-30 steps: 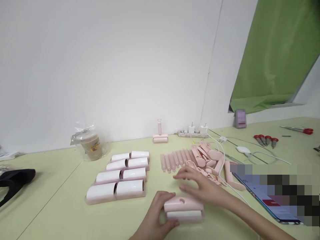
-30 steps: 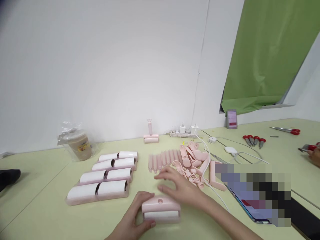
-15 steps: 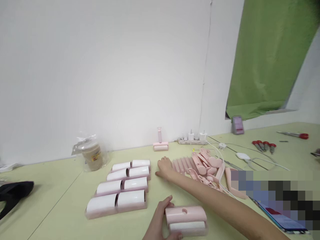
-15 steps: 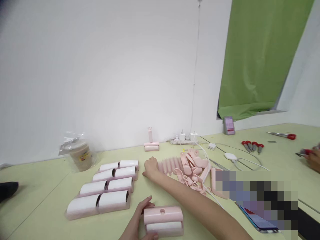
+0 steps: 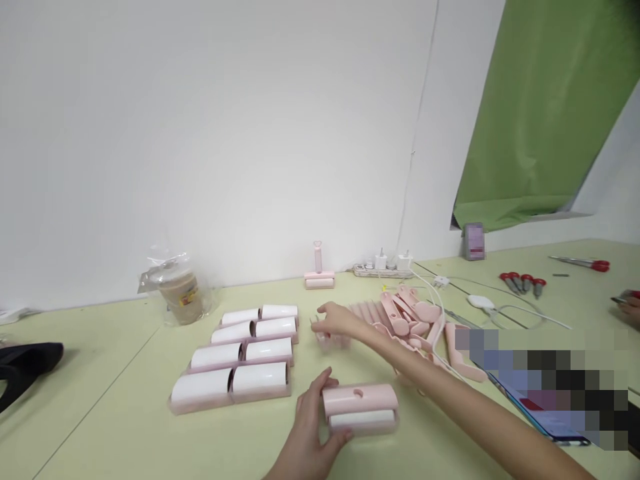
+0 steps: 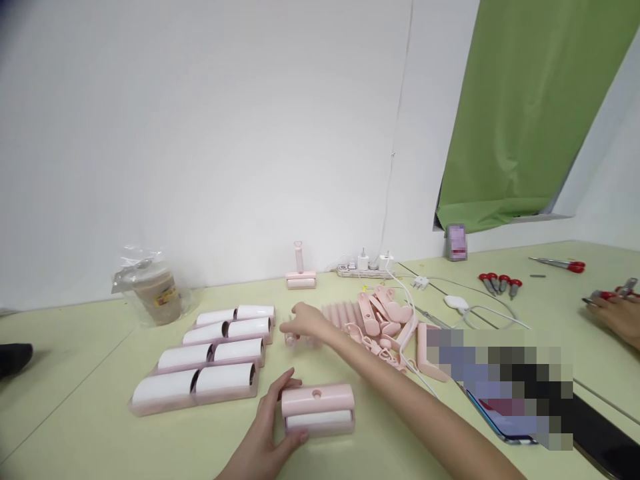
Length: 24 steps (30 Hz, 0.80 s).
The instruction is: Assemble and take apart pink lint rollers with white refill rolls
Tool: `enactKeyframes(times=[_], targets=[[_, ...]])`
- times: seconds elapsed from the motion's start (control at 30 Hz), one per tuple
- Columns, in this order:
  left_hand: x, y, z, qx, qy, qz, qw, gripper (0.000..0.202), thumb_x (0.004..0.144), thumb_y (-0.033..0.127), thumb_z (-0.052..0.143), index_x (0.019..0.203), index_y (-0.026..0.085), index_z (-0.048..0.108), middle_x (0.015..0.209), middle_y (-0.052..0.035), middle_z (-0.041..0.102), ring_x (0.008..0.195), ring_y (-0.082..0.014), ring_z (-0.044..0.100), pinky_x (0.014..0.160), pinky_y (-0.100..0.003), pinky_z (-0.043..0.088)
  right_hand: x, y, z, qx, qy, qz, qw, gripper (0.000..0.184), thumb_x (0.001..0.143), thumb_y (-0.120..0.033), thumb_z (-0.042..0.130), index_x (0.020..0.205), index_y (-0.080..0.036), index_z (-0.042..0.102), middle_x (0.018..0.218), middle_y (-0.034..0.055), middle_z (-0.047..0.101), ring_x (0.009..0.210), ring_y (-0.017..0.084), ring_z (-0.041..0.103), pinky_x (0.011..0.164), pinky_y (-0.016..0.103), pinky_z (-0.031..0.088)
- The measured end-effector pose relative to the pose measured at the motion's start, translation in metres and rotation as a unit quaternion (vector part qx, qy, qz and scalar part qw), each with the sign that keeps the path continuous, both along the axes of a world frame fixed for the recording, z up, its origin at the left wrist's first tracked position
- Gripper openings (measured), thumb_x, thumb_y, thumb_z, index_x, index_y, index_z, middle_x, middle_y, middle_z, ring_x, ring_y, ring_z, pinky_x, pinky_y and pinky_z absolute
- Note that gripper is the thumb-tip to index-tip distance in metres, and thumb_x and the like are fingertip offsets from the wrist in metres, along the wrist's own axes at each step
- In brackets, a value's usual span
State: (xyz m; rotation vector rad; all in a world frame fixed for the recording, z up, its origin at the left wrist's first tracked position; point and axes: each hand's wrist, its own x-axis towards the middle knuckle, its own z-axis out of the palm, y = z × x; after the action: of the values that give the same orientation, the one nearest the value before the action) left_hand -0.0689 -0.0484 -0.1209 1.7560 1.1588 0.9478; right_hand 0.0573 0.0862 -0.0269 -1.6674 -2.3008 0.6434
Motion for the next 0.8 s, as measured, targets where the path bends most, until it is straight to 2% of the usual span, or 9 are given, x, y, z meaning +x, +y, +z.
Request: enactKeyframes(times=[0.07,0.13,0.23,0.33,0.5,0.63,0.73,0.8], targets=[[0.0,-0.001,0.003,-0.009,-0.001,0.007,1.0,0.063,0.075,0.022,0.053,0.13,0.02,0.024,0.128,-0.0107,0.039,0.119,-0.0247,0.033,0.101,-0.039,0.023,0.021,-0.012,0.007,-0.02,0.077,0.048,0.996,0.019,0.084,-0.026,0.048,0.093,-0.013,0.057,0.072,0.0,0.061,0.065,0.013,0.059,0.059,0.025,0.048],[0.0,-0.001,0.003,-0.009,-0.004,-0.001,1.0,0.061,0.077,0.024,0.052,0.131,0.021,0.024,0.132,-0.0105,0.036,0.121,-0.0244,0.031,0.101,-0.039,0.023,0.04,-0.029,0.009,-0.027,0.139,0.077,0.987,0.022,0.081,-0.02,0.045,0.1,-0.013,0.053,0.06,-0.003,0.058,0.059,0.012,0.059,0.055,0.023,0.046],[0.0,-0.001,0.001,-0.005,-0.005,-0.002,1.0,0.061,0.078,0.025,0.051,0.132,0.021,0.022,0.133,-0.0099,0.035,0.122,-0.0235,0.029,0.102,-0.038,0.022,0.061,-0.06,0.005,-0.014,0.218,0.09,0.972,0.041,0.073,-0.014,0.047,0.112,-0.018,0.036,0.065,-0.0043,0.06,0.063,0.012,0.059,0.058,0.022,0.045],[0.001,-0.001,0.001,-0.014,0.002,-0.002,1.0,0.062,0.078,0.025,0.051,0.132,0.021,0.02,0.133,-0.01,0.035,0.122,-0.0228,0.029,0.102,-0.038,0.022,0.069,-0.084,-0.001,0.03,0.274,0.097,0.956,0.043,0.068,-0.011,0.049,0.105,-0.023,0.031,0.07,-0.0044,0.062,0.065,0.012,0.057,0.062,0.024,0.044],[0.0,-0.002,0.007,-0.018,0.006,-0.008,1.0,0.061,0.078,0.026,0.051,0.131,0.022,0.022,0.133,-0.0096,0.034,0.123,-0.0233,0.028,0.102,-0.04,0.021,0.072,-0.093,0.002,0.08,0.223,0.099,0.967,0.041,0.063,-0.007,0.049,0.096,-0.025,0.033,0.073,-0.0049,0.06,0.064,0.012,0.055,0.064,0.025,0.044],[0.0,-0.002,0.008,-0.017,0.021,-0.011,1.0,0.061,0.079,0.025,0.049,0.131,0.022,0.02,0.134,-0.0094,0.032,0.123,-0.0234,0.027,0.102,-0.04,0.021,0.071,-0.09,0.014,0.069,0.182,0.134,0.972,0.043,0.063,-0.009,0.05,0.1,-0.026,0.035,0.077,-0.0042,0.059,0.066,0.012,0.056,0.062,0.023,0.044],[0.001,-0.001,0.007,-0.012,0.028,-0.009,0.999,0.061,0.078,0.025,0.05,0.131,0.021,0.02,0.133,-0.0096,0.033,0.121,-0.0238,0.028,0.101,-0.04,0.021,0.069,-0.087,0.026,0.062,0.112,0.184,0.975,0.052,0.061,-0.01,0.053,0.107,-0.028,0.038,0.076,-0.0052,0.06,0.071,0.013,0.058,0.063,0.023,0.043],[0.001,-0.001,0.006,-0.007,0.039,-0.006,0.999,0.06,0.078,0.025,0.05,0.131,0.021,0.02,0.131,-0.0095,0.036,0.12,-0.0242,0.03,0.1,-0.04,0.022,0.068,-0.086,0.032,0.053,0.066,0.204,0.975,0.052,0.06,-0.012,0.056,0.107,-0.028,0.041,0.072,-0.0058,0.059,0.07,0.015,0.059,0.061,0.023,0.041]])
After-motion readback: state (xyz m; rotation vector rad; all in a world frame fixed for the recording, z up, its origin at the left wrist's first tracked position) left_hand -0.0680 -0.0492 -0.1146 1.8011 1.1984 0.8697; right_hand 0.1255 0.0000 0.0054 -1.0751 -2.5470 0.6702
